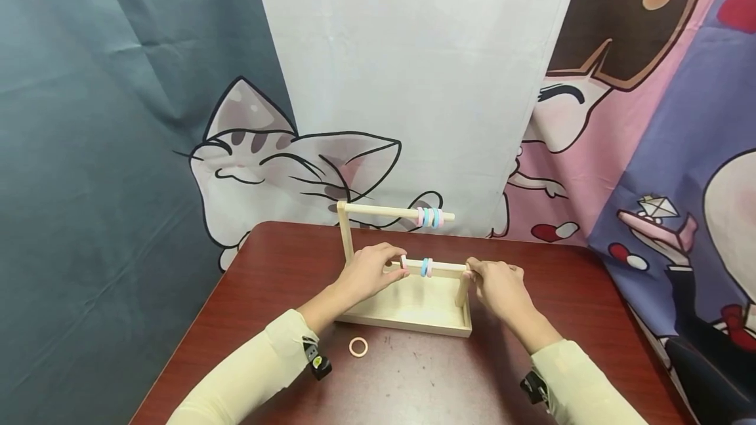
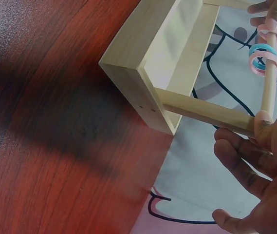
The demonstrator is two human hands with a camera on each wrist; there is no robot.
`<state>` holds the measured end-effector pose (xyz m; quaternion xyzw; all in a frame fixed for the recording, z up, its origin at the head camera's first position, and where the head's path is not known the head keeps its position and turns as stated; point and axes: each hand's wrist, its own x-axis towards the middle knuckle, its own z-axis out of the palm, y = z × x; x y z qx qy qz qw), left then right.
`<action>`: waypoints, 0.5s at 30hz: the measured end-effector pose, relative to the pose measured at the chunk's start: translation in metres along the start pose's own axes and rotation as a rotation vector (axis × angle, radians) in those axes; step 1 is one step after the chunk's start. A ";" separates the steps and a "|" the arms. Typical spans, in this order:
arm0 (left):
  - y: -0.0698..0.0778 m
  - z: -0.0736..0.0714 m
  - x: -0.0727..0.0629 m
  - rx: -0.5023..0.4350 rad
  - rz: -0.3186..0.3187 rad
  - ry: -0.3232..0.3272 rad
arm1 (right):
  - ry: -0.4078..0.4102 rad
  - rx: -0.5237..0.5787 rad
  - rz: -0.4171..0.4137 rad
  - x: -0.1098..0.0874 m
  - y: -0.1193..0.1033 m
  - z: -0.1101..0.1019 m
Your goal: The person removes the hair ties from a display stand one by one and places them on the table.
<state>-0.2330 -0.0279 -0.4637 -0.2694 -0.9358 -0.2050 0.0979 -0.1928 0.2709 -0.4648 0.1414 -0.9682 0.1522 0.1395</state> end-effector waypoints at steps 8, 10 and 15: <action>-0.002 -0.002 -0.003 -0.019 0.009 0.002 | -0.001 0.005 -0.003 -0.001 0.000 -0.001; -0.003 -0.004 -0.004 -0.027 0.007 -0.001 | -0.003 0.009 -0.002 -0.002 -0.001 -0.001; -0.006 -0.006 -0.006 -0.058 0.002 -0.003 | 0.000 0.001 -0.003 -0.001 -0.001 -0.001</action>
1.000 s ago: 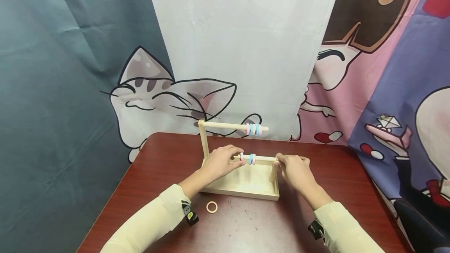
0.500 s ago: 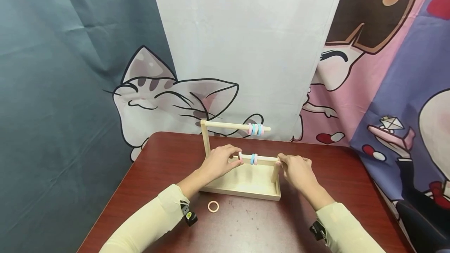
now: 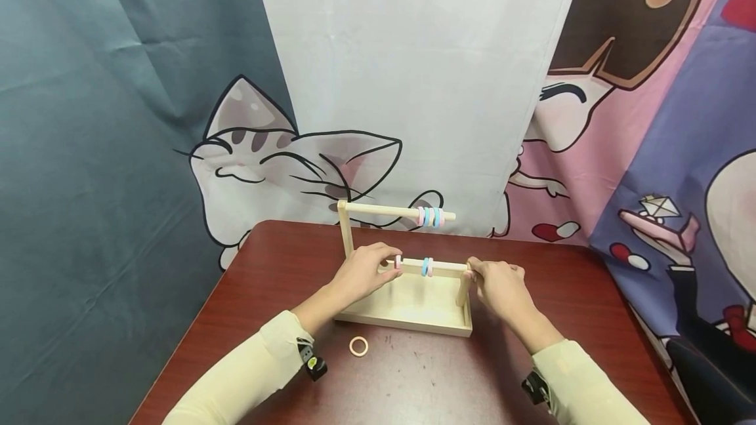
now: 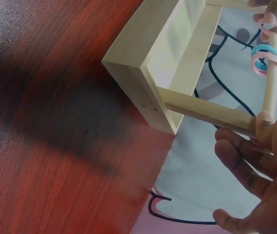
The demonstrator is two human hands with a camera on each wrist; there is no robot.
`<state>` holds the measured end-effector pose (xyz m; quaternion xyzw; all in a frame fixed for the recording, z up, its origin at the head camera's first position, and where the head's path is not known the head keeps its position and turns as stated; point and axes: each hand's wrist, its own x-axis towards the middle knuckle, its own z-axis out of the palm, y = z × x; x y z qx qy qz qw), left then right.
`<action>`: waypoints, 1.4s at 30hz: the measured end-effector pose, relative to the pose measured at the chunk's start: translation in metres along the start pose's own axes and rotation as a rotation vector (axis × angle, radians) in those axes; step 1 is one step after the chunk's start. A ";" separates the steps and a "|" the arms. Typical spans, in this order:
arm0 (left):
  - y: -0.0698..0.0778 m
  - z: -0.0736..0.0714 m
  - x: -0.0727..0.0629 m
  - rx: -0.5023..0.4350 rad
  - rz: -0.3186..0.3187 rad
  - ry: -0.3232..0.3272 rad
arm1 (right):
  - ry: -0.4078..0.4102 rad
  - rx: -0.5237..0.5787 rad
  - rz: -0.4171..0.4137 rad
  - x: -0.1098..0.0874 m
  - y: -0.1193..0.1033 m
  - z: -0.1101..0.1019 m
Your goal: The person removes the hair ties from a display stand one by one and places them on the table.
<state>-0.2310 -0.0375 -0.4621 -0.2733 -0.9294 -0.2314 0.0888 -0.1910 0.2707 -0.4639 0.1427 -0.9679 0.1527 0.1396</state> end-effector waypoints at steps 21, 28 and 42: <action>-0.010 -0.003 -0.010 0.035 -0.042 -0.001 | 0.012 -0.002 -0.013 0.000 -0.001 -0.002; -0.017 -0.002 -0.020 0.027 -0.070 -0.013 | 0.005 -0.005 -0.006 -0.002 0.000 -0.001; -0.020 0.002 -0.031 -0.014 -0.050 -0.025 | 0.004 -0.016 -0.008 -0.001 0.001 0.000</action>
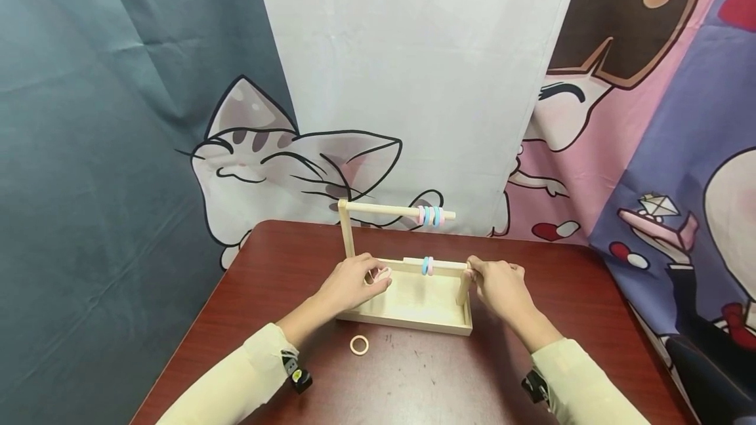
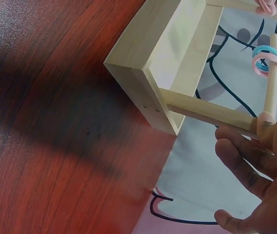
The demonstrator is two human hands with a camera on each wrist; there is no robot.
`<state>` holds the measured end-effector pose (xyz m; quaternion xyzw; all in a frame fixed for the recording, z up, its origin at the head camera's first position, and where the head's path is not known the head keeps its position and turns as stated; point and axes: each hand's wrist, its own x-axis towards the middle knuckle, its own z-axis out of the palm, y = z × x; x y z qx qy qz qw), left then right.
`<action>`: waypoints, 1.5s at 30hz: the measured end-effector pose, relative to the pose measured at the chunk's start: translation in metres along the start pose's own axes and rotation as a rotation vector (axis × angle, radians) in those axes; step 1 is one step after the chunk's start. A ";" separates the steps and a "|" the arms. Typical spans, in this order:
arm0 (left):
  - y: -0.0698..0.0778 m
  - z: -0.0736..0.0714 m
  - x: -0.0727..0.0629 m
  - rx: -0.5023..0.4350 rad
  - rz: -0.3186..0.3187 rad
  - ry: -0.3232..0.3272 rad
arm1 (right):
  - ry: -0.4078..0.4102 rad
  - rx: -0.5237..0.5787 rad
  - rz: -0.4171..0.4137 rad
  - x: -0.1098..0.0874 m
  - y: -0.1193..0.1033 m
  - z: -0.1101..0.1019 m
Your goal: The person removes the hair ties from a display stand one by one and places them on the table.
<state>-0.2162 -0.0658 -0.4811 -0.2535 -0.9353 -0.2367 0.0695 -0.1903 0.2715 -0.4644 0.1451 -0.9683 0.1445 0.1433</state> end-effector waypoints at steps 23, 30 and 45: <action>0.003 0.011 -0.017 0.106 0.101 -0.146 | -0.003 -0.003 0.000 0.001 -0.001 0.000; 0.007 0.012 -0.021 0.110 0.164 -0.158 | -0.005 -0.003 0.000 0.001 0.000 0.000; 0.018 0.026 -0.031 0.143 0.210 -0.268 | 0.001 0.000 0.003 0.000 -0.001 0.000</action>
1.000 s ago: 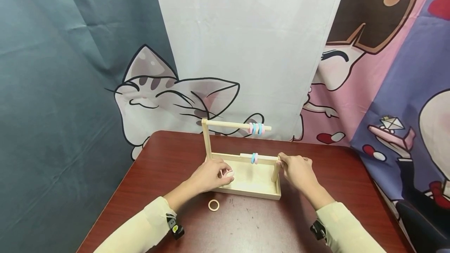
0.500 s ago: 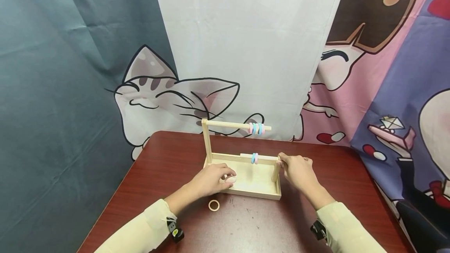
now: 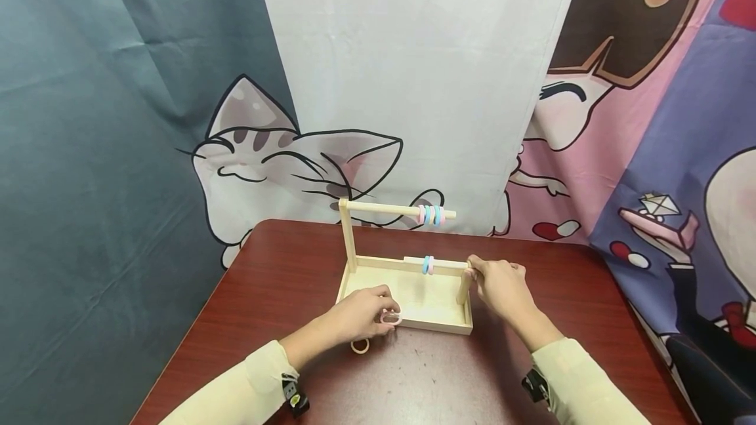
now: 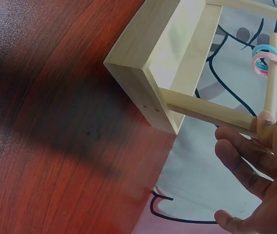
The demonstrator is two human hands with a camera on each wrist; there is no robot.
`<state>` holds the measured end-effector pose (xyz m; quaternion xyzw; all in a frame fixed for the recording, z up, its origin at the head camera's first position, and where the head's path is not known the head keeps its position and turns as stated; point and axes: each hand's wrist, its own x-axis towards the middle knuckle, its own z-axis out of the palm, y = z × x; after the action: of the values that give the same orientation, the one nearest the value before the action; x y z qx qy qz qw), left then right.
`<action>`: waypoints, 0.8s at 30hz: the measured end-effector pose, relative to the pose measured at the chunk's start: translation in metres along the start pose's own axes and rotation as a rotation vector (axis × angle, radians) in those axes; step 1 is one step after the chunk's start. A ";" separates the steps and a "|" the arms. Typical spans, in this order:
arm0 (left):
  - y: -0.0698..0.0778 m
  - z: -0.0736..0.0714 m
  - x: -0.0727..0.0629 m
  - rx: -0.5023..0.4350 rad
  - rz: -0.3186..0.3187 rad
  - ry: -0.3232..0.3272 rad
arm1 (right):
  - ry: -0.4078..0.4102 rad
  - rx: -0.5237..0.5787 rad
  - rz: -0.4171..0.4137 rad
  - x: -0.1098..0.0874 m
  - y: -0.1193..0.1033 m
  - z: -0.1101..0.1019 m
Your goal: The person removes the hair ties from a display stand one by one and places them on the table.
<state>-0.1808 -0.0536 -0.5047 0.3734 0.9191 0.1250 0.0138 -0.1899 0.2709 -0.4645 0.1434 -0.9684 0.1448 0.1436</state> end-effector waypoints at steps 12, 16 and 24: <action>0.011 0.008 -0.004 0.109 0.039 -0.067 | 0.006 0.002 0.000 0.000 0.002 0.001; 0.014 0.009 -0.005 0.134 0.053 -0.084 | 0.008 0.000 0.001 0.000 0.001 0.001; 0.021 0.015 -0.009 0.194 0.048 -0.127 | -0.004 -0.006 0.009 -0.001 0.001 0.000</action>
<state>-0.1584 -0.0422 -0.5146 0.4019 0.9150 0.0119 0.0330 -0.1897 0.2720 -0.4653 0.1390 -0.9698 0.1421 0.1415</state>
